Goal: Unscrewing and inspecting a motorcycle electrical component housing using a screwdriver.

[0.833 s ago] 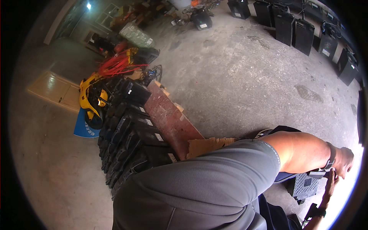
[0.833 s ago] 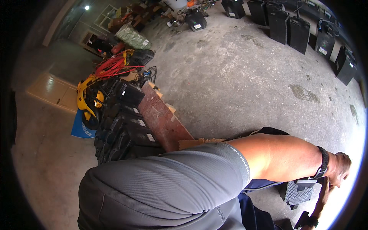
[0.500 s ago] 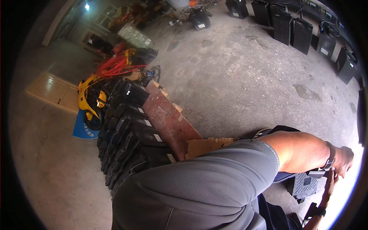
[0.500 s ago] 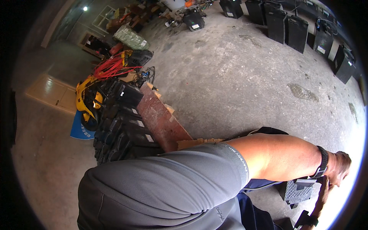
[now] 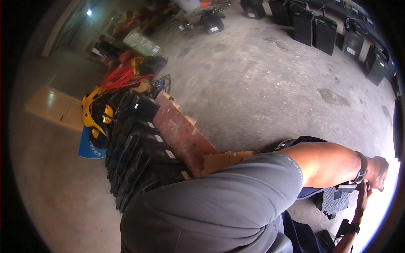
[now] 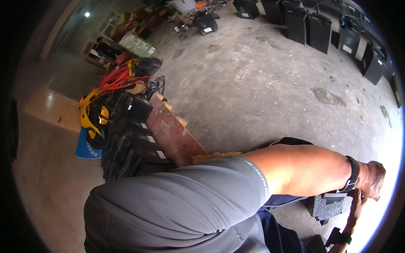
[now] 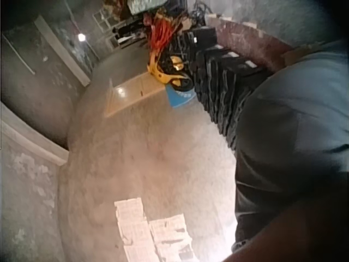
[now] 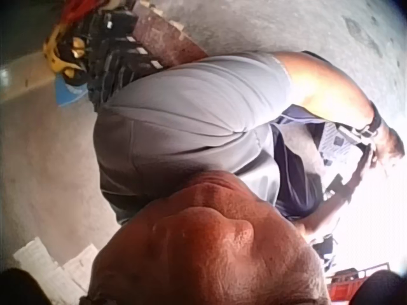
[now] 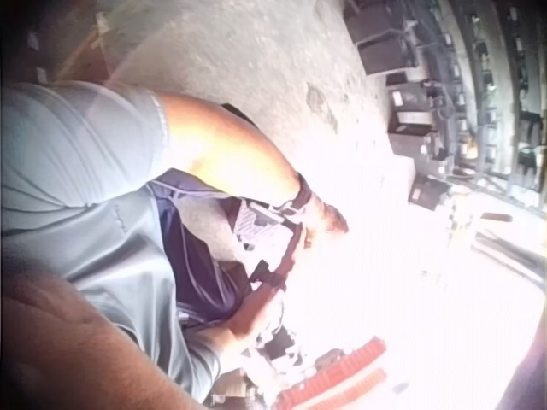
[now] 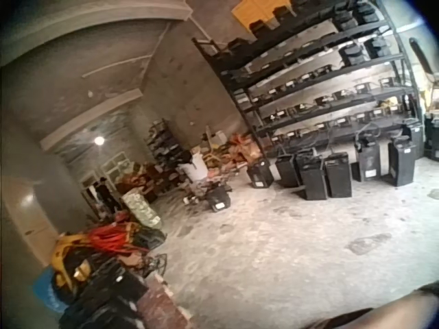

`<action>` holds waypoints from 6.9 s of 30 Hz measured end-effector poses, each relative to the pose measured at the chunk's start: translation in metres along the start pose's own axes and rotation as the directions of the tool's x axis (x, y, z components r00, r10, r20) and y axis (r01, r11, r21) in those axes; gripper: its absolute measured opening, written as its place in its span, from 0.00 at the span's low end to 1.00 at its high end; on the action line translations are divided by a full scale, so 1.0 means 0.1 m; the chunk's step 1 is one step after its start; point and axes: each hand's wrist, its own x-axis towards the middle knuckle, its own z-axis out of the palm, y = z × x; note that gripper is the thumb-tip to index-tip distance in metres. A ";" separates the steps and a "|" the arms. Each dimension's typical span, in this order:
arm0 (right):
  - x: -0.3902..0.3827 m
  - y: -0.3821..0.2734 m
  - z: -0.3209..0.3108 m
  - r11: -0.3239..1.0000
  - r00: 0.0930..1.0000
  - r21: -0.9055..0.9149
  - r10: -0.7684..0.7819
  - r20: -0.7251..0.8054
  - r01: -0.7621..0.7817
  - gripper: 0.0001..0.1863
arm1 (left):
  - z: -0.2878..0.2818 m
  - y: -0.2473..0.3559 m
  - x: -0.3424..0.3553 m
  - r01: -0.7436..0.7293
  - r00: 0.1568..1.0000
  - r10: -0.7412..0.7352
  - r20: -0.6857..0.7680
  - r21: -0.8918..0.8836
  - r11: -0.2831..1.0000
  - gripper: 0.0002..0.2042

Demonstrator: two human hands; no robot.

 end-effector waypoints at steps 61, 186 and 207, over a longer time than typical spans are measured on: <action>-0.11 -0.15 0.08 0.998 0.999 0.043 0.048 0.011 -0.049 0.12 | 0.04 0.13 -0.03 0.148 0.969 -0.217 -0.118 -0.425 0.893 0.10; -0.90 -0.32 -0.45 0.620 0.993 -0.776 0.063 -0.097 -0.115 0.18 | 0.11 -0.04 0.01 0.078 0.979 -0.190 -0.076 -0.721 0.689 0.12; -0.91 -0.45 -0.45 0.680 0.999 -0.732 0.010 -0.053 -0.045 0.17 | 0.09 0.01 -0.03 0.054 0.968 -0.204 -0.146 -0.674 0.737 0.12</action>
